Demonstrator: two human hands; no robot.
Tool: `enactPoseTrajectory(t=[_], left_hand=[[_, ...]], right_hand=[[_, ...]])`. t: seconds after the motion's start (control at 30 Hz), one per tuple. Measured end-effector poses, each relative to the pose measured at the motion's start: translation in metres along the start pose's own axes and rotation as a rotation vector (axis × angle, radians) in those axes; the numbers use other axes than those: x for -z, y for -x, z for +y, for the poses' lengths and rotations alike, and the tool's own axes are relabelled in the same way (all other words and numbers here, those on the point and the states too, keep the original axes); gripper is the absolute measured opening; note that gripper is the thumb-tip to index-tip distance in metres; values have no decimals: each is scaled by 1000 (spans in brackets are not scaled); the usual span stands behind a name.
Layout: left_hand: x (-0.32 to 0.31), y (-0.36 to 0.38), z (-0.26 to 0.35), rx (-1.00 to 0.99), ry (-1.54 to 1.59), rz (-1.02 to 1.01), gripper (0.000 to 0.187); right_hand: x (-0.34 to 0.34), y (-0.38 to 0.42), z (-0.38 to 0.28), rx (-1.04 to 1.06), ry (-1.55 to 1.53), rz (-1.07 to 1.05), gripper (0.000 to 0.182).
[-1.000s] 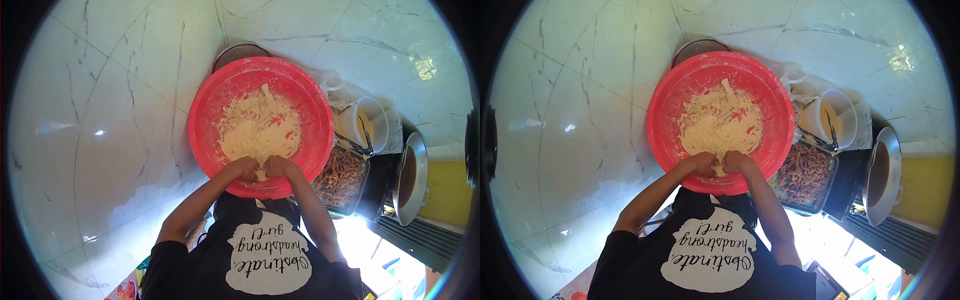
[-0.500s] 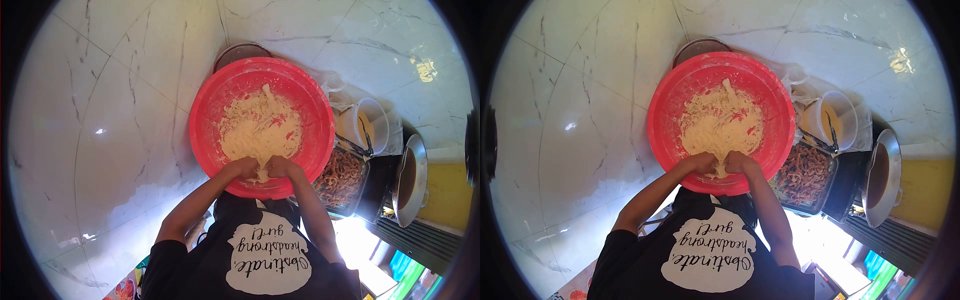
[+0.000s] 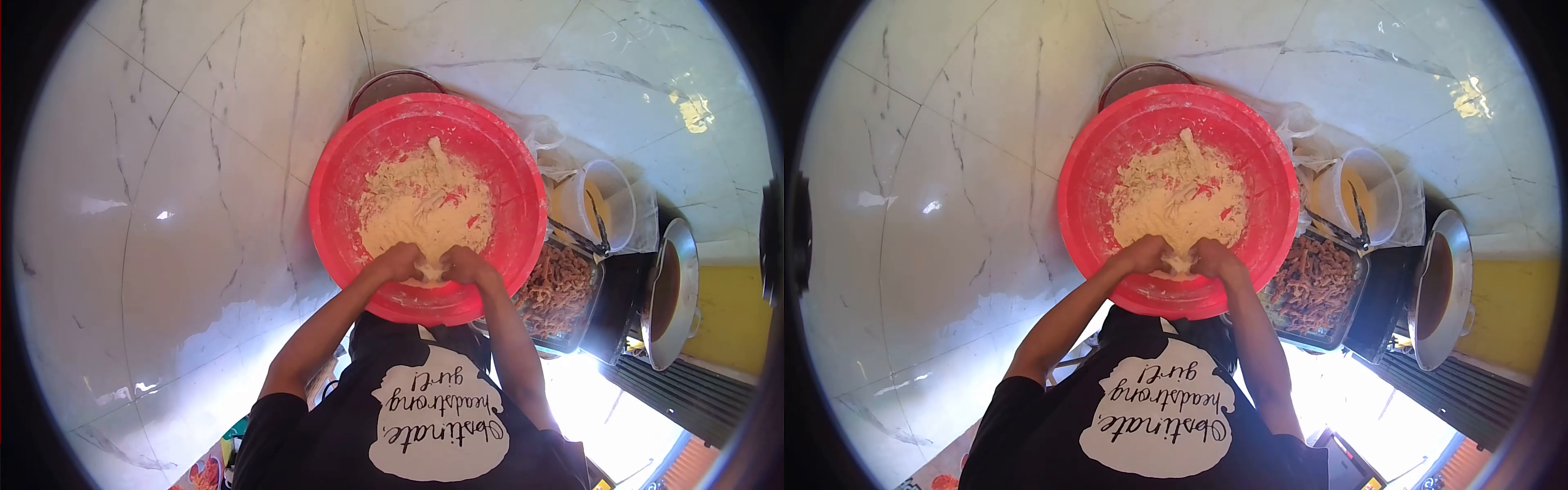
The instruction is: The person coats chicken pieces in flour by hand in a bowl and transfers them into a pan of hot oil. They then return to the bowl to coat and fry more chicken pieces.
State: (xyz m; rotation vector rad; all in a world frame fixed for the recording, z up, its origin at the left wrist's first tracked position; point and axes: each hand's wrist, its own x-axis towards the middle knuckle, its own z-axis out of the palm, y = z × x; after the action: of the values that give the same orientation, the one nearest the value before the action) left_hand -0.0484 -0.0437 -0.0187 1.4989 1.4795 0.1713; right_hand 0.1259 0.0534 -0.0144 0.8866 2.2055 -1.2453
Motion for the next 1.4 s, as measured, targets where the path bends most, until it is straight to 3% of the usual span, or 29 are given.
enactPoseTrajectory(t=[0.1, 0.17, 0.3, 0.47, 0.6, 0.67, 0.77, 0.9, 1.0, 1.07, 1.17, 1.23, 1.3, 1.4], left_hand=[[3, 0, -2, 22, 219, 120, 38], [1, -3, -4, 150, 515, 148, 28], [7, 0, -1, 198, 409, 298, 27], [3, -8, -15, 276, 717, 439, 27], [16, 0, 2, 353, 637, 477, 27], [12, -3, -4, 399, 559, 500, 42], [-4, -13, -24, 284, 410, 639, 47], [2, -12, -22, 302, 603, 516, 52], [3, -6, -11, 416, 391, 658, 55], [0, -8, -17, 236, 259, 636, 57], [-2, -11, -18, 143, 215, 565, 56], [-1, -5, -10, 81, 180, 529, 53], [0, -6, -3, 15, 147, 494, 49], [1, -7, -1, 156, 351, 381, 34]], right_hand=[[7, 3, -3, 32, -44, 106, 37], [11, 7, -10, 35, -68, 135, 35], [13, 9, -13, 113, -205, 270, 28], [13, 3, -1, 72, -316, 313, 25], [22, 12, -15, 41, -280, 370, 23], [22, 11, -16, 23, -300, 373, 22], [17, 7, -9, 134, -403, 401, 22], [22, 14, -21, 126, -382, 517, 19], [24, 12, -19, 84, -358, 546, 16], [21, 8, -13, 66, -328, 557, 15], [16, -1, -1, -3, -222, 638, 15], [18, -3, 2, -44, -401, 498, 18], [19, -1, 1, -17, -542, 518, 19], [22, 1, -6, -26, -725, 535, 21]])
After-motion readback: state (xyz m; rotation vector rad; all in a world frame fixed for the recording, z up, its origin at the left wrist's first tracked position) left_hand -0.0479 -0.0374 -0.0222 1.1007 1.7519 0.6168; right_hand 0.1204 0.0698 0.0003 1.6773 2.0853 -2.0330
